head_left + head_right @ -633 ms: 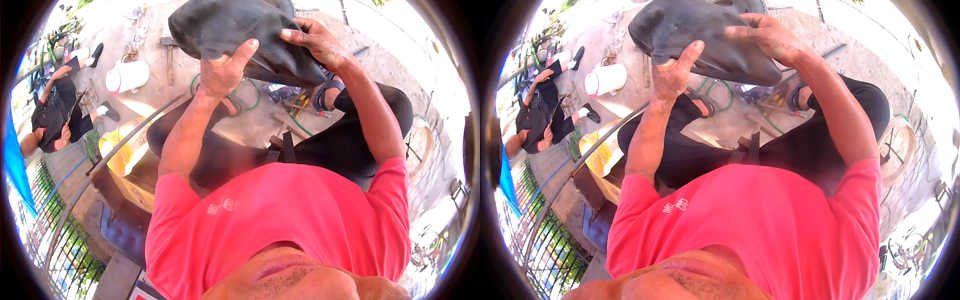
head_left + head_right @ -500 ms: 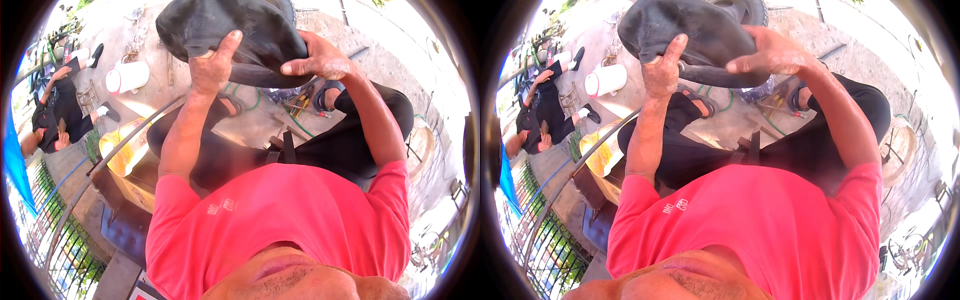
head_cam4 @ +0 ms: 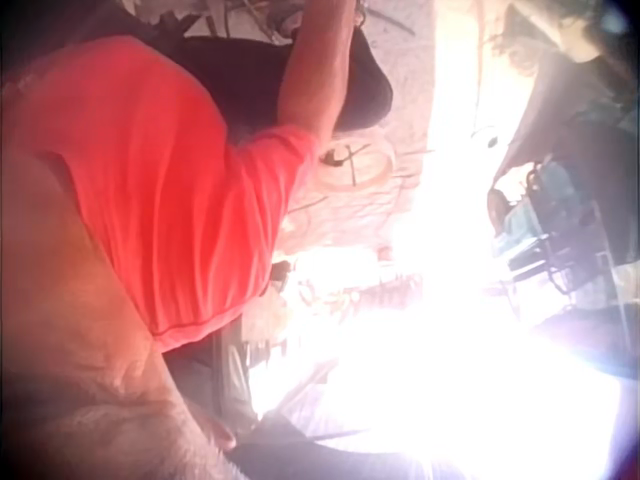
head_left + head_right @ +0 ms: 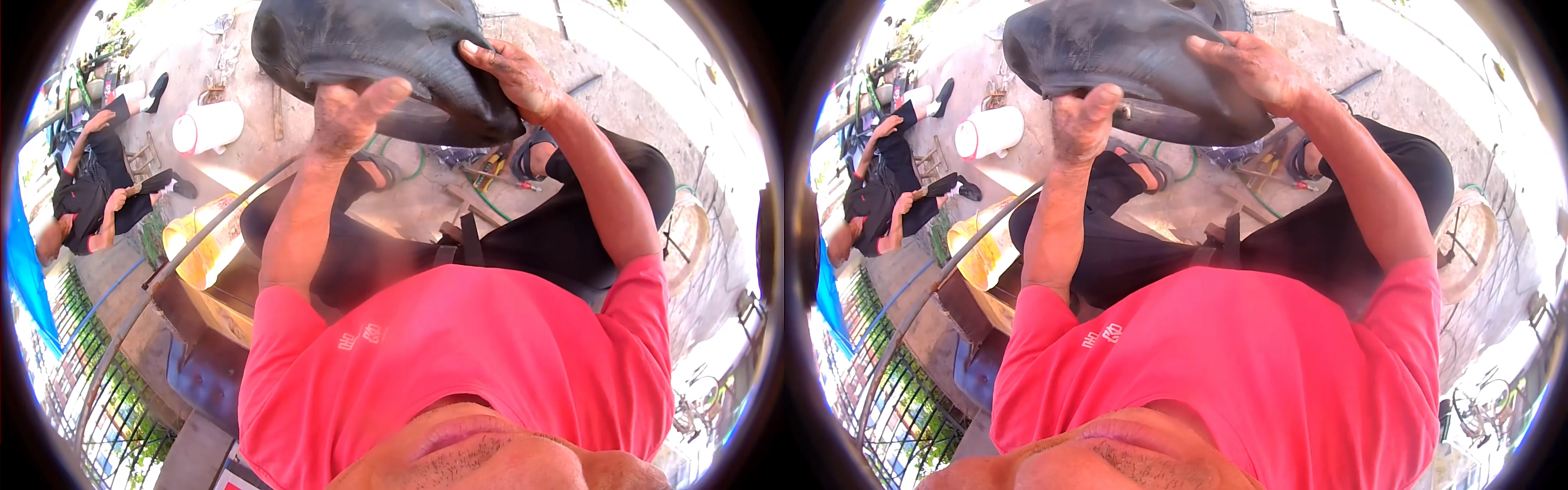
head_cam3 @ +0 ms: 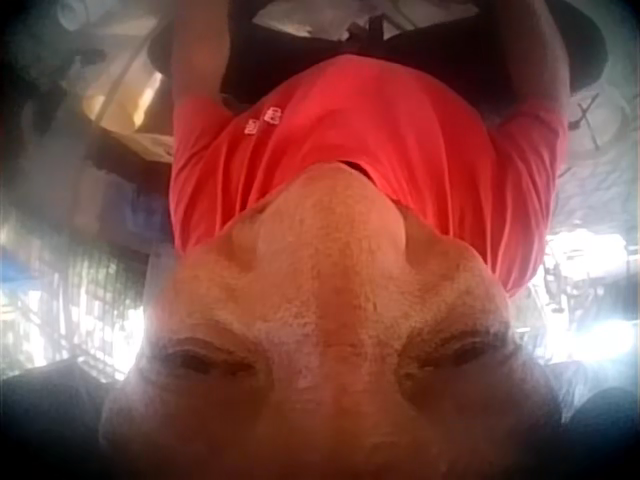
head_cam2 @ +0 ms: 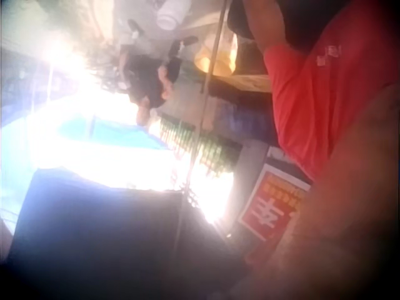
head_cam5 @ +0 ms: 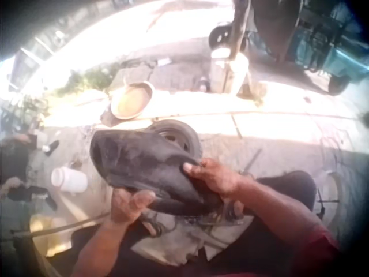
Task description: The person searches for a rubber inner tube in a cluttered indoor storage area, carries it outside to a repair station, sits down, and inspects the surface of the tube by pulling it and rubbing it with their hands.
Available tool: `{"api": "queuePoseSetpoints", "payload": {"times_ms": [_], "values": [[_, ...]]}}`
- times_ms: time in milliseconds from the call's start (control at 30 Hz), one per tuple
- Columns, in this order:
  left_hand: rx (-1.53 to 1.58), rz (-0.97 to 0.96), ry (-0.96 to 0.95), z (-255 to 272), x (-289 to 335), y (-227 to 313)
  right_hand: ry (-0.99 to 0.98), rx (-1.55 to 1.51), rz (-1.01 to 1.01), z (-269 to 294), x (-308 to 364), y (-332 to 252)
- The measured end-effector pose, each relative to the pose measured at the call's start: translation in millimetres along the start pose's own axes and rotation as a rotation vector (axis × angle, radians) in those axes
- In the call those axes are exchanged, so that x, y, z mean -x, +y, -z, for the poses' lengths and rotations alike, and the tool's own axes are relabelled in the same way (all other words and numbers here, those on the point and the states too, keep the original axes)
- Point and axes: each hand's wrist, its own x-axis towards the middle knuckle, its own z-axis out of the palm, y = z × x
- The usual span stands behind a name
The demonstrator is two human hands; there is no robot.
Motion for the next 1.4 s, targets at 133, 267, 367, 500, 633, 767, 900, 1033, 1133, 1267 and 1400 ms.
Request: {"api": "queuePoseSetpoints", "payload": {"times_ms": [133,267,367,500,633,767,900,1033,1133,1267,1400], "values": [[-0.248,-0.017,-0.055,-15,-1,1,-0.042,0.044,-0.063,-11,3,-15],[-0.346,-0.157,0.083,-10,-8,-9,-0.082,0.197,-0.003,-5,1,-19],[-0.290,-0.148,0.187,-4,-16,-10,-0.152,0.285,0.137,-7,11,-24],[-0.360,-0.130,0.235,27,-19,-16,-0.162,0.455,0.175,-8,20,-22],[0.135,0.100,0.434,15,-22,7,-0.127,0.397,0.127,-2,9,1],[0.391,0.165,0.373,14,-22,6,-0.025,0.164,0.134,3,2,11],[0.441,0.104,0.064,17,-10,-1,-0.013,0.083,0.094,-6,1,-2],[-0.117,0.089,-0.104,-9,-10,6,-0.060,0.170,0.082,-2,-4,-8],[-0.223,-0.029,-0.067,-13,-15,-6,-0.064,0.154,0.083,-8,-3,-13],[-0.258,-0.151,0.087,-7,-20,-16,-0.061,0.355,0.147,-15,9,-32],[-0.313,-0.045,0.301,-1,-23,3,0.012,0.500,0.193,-11,15,-21]]}}
